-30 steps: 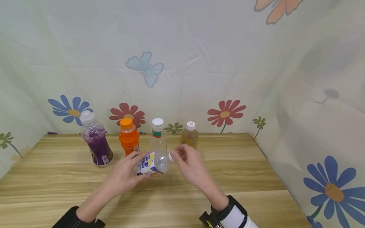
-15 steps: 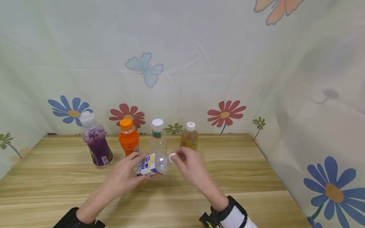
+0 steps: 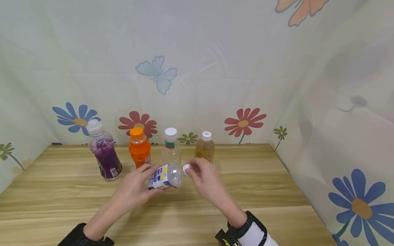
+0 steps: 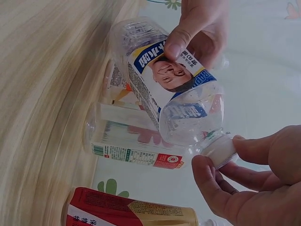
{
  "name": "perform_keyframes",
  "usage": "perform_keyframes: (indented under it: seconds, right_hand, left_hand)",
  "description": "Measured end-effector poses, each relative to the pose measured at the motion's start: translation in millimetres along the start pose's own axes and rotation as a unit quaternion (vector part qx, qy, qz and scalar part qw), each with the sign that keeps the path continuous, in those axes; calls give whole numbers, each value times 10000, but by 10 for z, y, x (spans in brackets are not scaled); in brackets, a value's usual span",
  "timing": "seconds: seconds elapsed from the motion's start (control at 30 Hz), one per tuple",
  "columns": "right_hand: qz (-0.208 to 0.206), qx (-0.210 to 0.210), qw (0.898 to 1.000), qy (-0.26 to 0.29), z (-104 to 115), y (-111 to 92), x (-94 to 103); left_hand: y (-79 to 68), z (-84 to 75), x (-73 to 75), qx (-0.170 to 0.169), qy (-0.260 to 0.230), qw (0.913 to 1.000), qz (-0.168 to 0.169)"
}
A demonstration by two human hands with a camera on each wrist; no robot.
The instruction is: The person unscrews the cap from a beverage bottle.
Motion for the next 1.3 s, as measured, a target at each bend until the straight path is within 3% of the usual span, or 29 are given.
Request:
perform_keyframes:
  seconds: [0.57, 1.07, 1.3]
  right_hand:
    - [-137, 319, 9994, -63, 15, -7, -1]
    - [-242, 676, 9974, 54, 35, -15, -9]
    - [-152, 370, 9987, 331, 15, -4, -6]
  left_hand:
    - [-1, 1, -6, -6, -36, 10000, -54]
    - [-6, 9, -17, 261, -141, 9995, 74]
    - [1, 24, -2, 266, -91, 9996, 25]
Point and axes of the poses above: each hand's wrist, its own y-axis towards the middle knuckle, its own x-axis out of the back of the hand, z = x × y, the point moved 4 cm from there along y, towards the middle knuckle, and after that the axes turned 5 degrees about -y, right-handed, at the moved point
